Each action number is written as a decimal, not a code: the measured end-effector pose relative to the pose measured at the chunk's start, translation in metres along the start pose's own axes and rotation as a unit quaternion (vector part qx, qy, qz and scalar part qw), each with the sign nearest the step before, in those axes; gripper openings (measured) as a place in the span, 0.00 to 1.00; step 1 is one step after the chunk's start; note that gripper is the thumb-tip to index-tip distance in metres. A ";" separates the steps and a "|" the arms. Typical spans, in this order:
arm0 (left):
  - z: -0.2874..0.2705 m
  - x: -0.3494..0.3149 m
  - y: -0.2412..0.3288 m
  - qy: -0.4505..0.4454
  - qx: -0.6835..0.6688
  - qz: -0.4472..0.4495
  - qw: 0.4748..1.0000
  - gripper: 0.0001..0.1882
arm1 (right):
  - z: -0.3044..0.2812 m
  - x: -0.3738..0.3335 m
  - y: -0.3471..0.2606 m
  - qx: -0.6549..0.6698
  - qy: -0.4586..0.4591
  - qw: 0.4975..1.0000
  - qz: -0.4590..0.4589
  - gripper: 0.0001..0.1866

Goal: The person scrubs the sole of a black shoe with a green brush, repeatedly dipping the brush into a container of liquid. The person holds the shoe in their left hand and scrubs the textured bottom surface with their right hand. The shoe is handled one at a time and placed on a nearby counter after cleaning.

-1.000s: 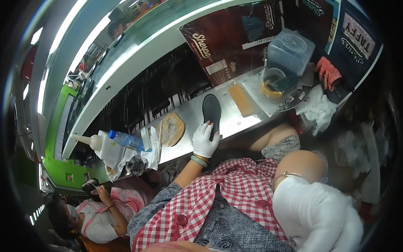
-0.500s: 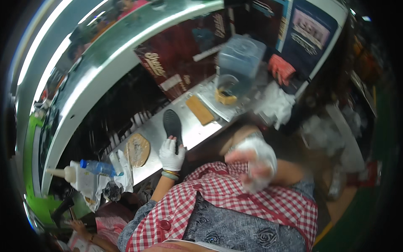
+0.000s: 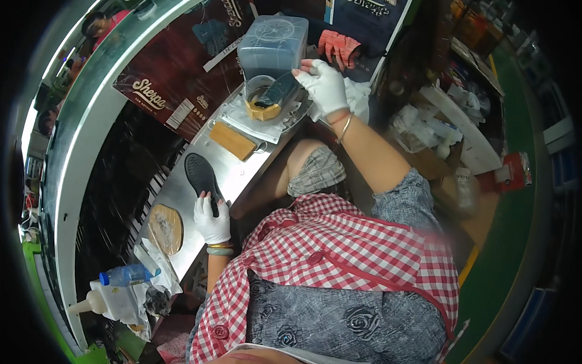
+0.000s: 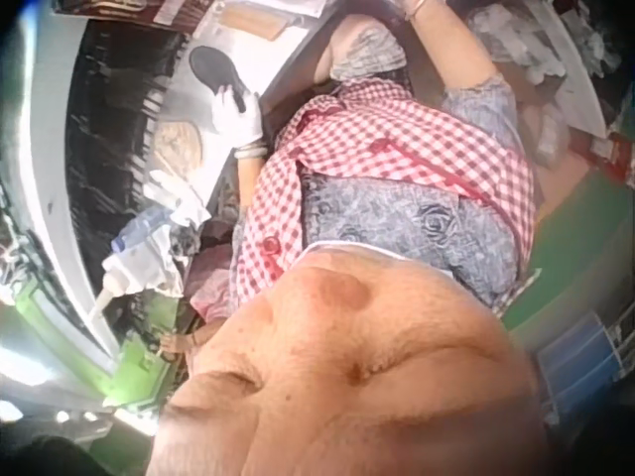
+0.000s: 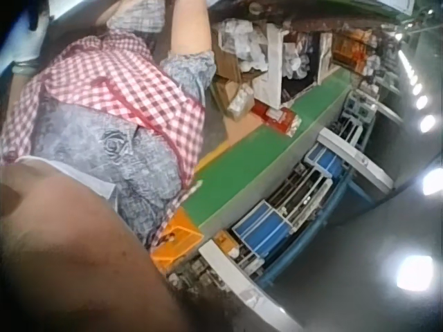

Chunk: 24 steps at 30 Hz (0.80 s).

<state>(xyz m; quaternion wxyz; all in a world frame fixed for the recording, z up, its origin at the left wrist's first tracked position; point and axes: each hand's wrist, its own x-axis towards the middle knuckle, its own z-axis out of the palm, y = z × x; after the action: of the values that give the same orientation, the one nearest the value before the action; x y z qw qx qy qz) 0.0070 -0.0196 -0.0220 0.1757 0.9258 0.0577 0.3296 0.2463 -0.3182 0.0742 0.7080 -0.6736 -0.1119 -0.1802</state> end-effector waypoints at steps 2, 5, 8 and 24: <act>-0.001 -0.005 -0.004 0.007 -0.106 -0.060 0.993 0.22 | 0.003 0.004 -0.004 -0.038 -0.043 0.997 0.051 0.15; -0.013 -0.009 -0.012 -0.009 -0.182 -0.152 0.972 0.24 | 0.018 0.004 -0.011 -0.015 -0.082 0.995 0.054 0.11; -0.022 -0.001 -0.018 -0.028 -0.330 -0.287 0.899 0.29 | 0.035 0.003 -0.029 -0.028 -0.116 0.990 0.072 0.09; -0.033 0.026 0.003 -0.078 -0.780 -0.468 0.409 0.25 | 0.039 0.010 -0.023 -0.264 -0.172 0.938 -0.144 0.06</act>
<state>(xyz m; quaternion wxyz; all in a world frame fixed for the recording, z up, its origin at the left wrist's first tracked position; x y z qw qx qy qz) 0.0060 -0.0068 0.0181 0.9523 0.2405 0.1860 0.0255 0.2490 -0.2812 0.1016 0.4415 -0.8335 -0.2759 -0.1849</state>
